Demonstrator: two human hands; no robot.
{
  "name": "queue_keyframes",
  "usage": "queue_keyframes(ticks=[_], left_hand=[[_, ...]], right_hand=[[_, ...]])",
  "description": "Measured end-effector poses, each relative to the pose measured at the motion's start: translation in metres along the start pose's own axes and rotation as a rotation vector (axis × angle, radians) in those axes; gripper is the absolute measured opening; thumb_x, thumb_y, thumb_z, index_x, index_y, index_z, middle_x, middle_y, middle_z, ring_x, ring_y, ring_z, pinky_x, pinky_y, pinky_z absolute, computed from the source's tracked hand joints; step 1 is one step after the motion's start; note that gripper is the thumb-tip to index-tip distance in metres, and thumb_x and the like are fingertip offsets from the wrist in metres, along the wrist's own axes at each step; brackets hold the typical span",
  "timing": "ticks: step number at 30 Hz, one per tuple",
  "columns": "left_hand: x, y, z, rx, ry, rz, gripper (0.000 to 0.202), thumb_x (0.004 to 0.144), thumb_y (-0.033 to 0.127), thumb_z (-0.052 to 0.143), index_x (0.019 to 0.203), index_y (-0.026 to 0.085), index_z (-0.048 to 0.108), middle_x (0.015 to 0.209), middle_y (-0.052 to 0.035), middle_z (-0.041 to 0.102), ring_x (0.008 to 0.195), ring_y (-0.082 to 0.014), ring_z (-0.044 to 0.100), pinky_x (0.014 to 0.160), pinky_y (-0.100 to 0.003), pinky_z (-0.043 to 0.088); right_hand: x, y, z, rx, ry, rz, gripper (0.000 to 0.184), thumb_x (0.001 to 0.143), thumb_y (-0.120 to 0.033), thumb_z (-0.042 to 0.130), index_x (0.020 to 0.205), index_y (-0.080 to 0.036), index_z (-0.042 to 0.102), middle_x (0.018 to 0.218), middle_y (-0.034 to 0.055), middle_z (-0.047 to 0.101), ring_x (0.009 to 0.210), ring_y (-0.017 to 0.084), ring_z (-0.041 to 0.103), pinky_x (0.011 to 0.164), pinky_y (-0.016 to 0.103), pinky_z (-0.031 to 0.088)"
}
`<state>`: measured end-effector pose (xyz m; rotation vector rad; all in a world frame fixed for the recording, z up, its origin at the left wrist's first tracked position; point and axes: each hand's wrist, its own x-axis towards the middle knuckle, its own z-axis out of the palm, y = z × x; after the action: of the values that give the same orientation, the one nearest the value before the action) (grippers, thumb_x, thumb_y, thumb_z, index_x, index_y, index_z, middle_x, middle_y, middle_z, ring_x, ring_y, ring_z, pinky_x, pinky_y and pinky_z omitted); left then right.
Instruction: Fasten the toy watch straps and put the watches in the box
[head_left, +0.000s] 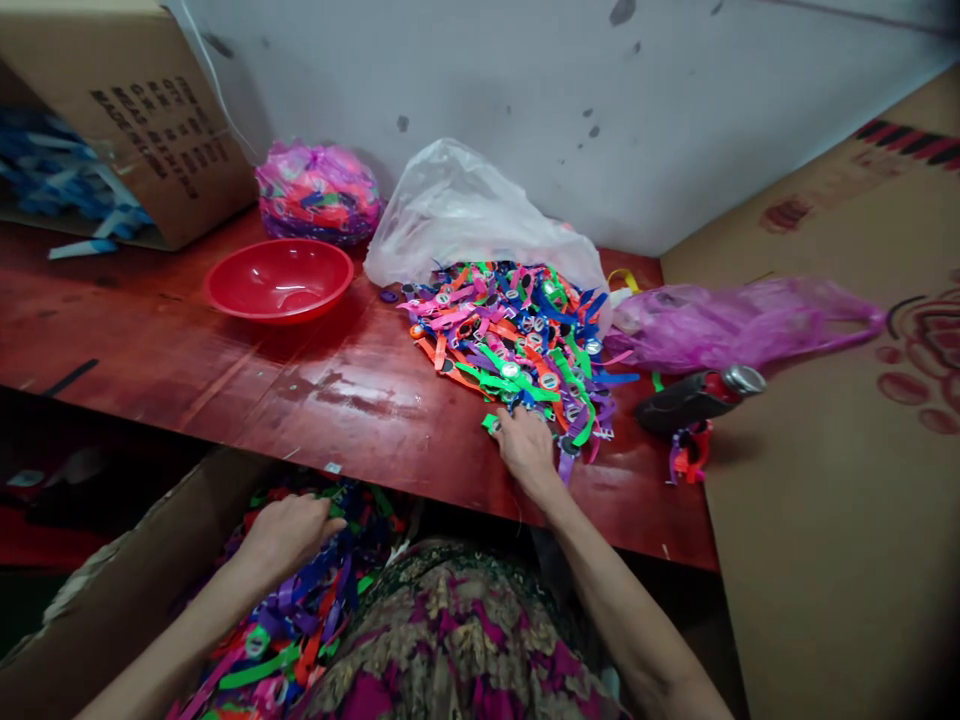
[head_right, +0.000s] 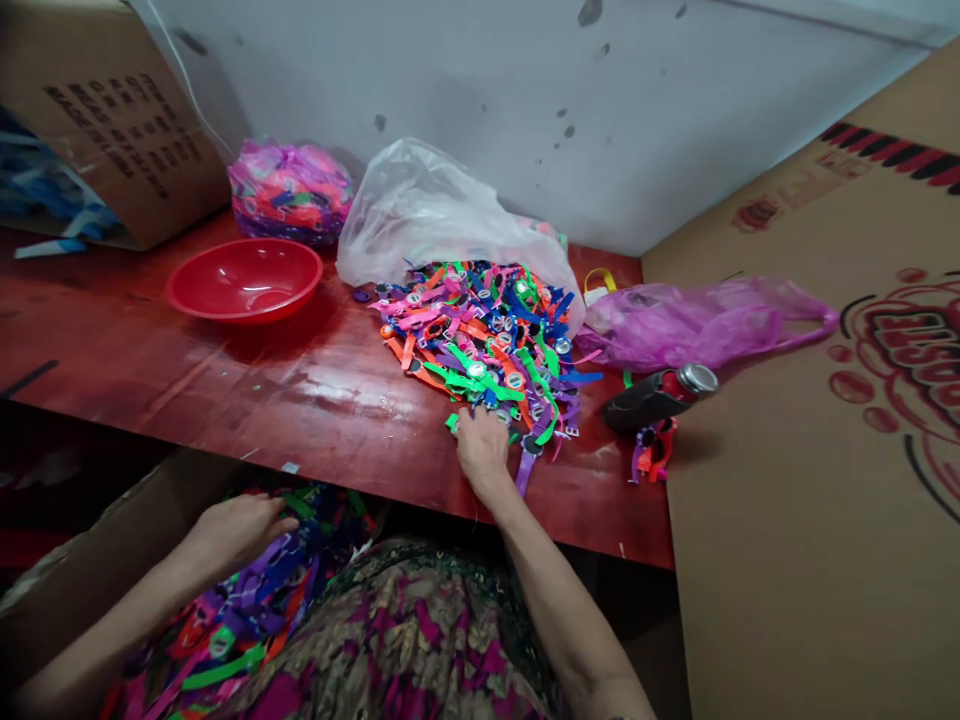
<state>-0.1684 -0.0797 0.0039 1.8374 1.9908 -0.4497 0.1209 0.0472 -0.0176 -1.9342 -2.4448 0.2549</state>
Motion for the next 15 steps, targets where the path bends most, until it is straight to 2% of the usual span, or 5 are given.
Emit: queue_keyframes(ticks=[3,5,8,11,15], left_hand=[[0.009,0.031,-0.003,-0.135,0.070,0.134,0.038,0.086,0.042,0.033,0.101,0.020,0.060,0.090,-0.0086,0.066,0.086,-0.0231,0.062,0.074,-0.031,0.045],[0.021,0.062,-0.004,-0.270,0.204,0.238,0.037,0.086,0.038,0.037,0.114,0.020,0.053,0.105,-0.0081,0.063,0.096,-0.0206,0.059,0.083,-0.031,0.045],[0.042,0.102,0.000,-0.322,0.420,0.384,0.046,0.080,0.027,0.050,0.124,0.016,0.042,0.124,-0.0109,0.050,0.111,-0.0217,0.049,0.093,-0.035,0.041],[0.058,0.122,0.009,-0.312,0.462,0.483,0.050,0.077,0.021,0.053,0.124,0.016,0.040,0.114,-0.0101,0.055,0.104,-0.0210,0.049,0.089,-0.036,0.043],[0.064,0.126,0.019,-0.144,0.473,0.516,0.046,0.080,0.017,0.046,0.125,0.017,0.040,0.100,-0.0084,0.057,0.089,-0.0210,0.049,0.079,-0.036,0.044]], right_hand=[[-0.009,-0.016,0.009,0.016,0.004,-0.144,0.029,0.083,-0.025,0.049,0.111,-0.022,0.055,0.098,0.0107,0.058,0.091,0.026,0.050,0.074,0.036,0.037],[-0.018,-0.026,0.017,0.114,-0.008,-0.201,0.042,0.082,-0.023,0.048,0.124,-0.019,0.046,0.100,0.0109,0.058,0.093,0.025,0.050,0.077,0.036,0.039],[-0.027,-0.032,0.031,0.372,-0.040,-0.287,0.061,0.079,-0.018,0.050,0.136,-0.013,0.029,0.113,0.0131,0.055,0.103,0.024,0.048,0.085,0.034,0.040],[-0.031,-0.027,0.039,0.686,-0.069,-0.353,0.063,0.076,-0.009,0.045,0.136,-0.014,0.029,0.121,0.0119,0.052,0.110,0.020,0.049,0.092,0.033,0.040],[-0.032,-0.013,0.038,0.952,-0.002,-0.344,0.041,0.080,-0.011,0.042,0.120,-0.015,0.049,0.111,0.0088,0.059,0.102,0.016,0.055,0.091,0.030,0.042]])
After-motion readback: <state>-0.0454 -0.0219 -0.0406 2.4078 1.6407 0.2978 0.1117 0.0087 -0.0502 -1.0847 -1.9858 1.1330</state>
